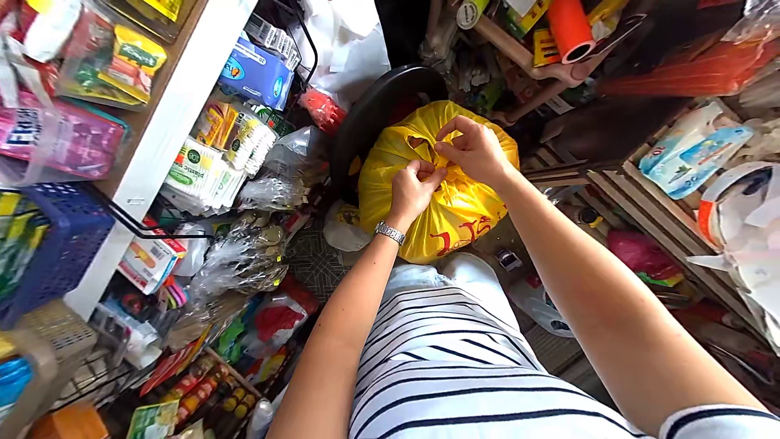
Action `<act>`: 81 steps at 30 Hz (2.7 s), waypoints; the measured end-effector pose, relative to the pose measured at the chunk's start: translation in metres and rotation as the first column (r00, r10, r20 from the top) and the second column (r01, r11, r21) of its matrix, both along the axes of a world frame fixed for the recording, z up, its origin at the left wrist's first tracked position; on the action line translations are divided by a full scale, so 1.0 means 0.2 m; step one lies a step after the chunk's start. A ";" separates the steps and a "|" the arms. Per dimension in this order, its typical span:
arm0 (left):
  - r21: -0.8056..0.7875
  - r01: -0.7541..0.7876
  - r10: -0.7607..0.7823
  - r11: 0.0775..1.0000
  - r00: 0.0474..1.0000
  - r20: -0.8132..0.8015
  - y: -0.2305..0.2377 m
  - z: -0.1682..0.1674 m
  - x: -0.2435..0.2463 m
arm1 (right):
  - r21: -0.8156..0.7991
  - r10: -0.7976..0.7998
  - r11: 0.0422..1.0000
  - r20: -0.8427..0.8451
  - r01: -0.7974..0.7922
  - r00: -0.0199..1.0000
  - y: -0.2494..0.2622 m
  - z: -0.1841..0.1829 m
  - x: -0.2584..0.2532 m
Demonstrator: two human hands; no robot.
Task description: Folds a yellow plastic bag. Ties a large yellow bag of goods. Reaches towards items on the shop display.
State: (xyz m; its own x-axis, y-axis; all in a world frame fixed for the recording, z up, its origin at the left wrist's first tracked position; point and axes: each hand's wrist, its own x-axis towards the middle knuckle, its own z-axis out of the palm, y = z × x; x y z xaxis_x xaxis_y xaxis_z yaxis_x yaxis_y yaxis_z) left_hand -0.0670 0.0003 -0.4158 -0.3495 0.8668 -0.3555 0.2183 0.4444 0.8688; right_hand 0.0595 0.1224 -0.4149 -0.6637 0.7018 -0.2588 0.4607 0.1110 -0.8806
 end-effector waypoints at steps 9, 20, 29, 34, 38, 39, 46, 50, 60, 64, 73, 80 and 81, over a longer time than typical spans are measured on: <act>-0.131 0.011 0.001 0.991 0.996 0.094 0.09 -0.01 -0.07 | 0.189 -0.263 0.944 -0.062 0.270 0.963 -0.41 0.10 0.09; 0.059 0.047 -0.062 0.997 0.952 0.301 0.00 -0.01 -0.14 | -0.108 -0.547 0.837 -0.221 0.537 0.808 -0.46 -0.05 -0.03; -0.034 0.283 -0.284 0.959 0.936 -0.210 0.13 0.16 -0.14 | 0.276 -0.495 0.808 -0.160 0.520 0.854 -0.48 -0.07 -0.07; 0.271 0.211 -0.204 0.939 0.978 -0.053 0.01 0.04 -0.15 | 0.167 -0.475 0.845 -0.198 0.507 0.857 -0.45 -0.08 -0.04; 0.432 0.168 -0.182 0.886 0.983 -0.010 -0.08 0.00 -0.09 | -0.056 -0.440 0.893 -0.322 0.447 0.838 -0.43 -0.10 0.02; 0.424 0.167 -0.193 0.890 0.981 0.018 -0.08 0.01 -0.08 | -0.133 -0.448 0.893 -0.348 0.430 0.824 -0.42 -0.10 0.04; 0.330 0.170 -0.128 0.928 0.981 -0.146 -0.08 0.02 -0.04 | -0.271 -0.474 0.880 -0.423 0.391 0.773 -0.46 -0.12 0.09; 0.194 0.253 -0.232 0.948 0.965 -0.124 -0.06 -0.01 -0.04 | -0.110 -0.362 0.932 -0.337 0.345 0.869 -0.43 -0.09 0.14; 0.175 0.046 -0.025 0.984 0.992 -0.122 -0.06 0.02 0.02 | 0.469 0.200 0.859 0.062 -0.205 0.978 -0.22 0.15 0.17; 0.241 0.057 -0.026 0.969 0.991 -0.131 -0.08 0.02 0.01 | 0.487 0.376 0.775 0.156 -0.402 0.913 -0.14 0.12 0.11; 0.256 0.020 0.010 0.967 0.994 -0.113 -0.09 0.02 0.02 | 0.404 0.378 0.834 0.078 -0.375 0.923 -0.08 0.07 0.10; 0.214 0.028 -0.002 0.976 0.993 -0.122 -0.08 0.03 0.02 | 0.399 0.384 0.843 0.023 -0.360 0.923 -0.08 0.04 0.11; 0.210 0.031 -0.006 0.977 0.993 -0.120 -0.08 0.03 0.01 | 0.404 0.391 0.838 0.025 -0.367 0.920 -0.08 0.04 0.11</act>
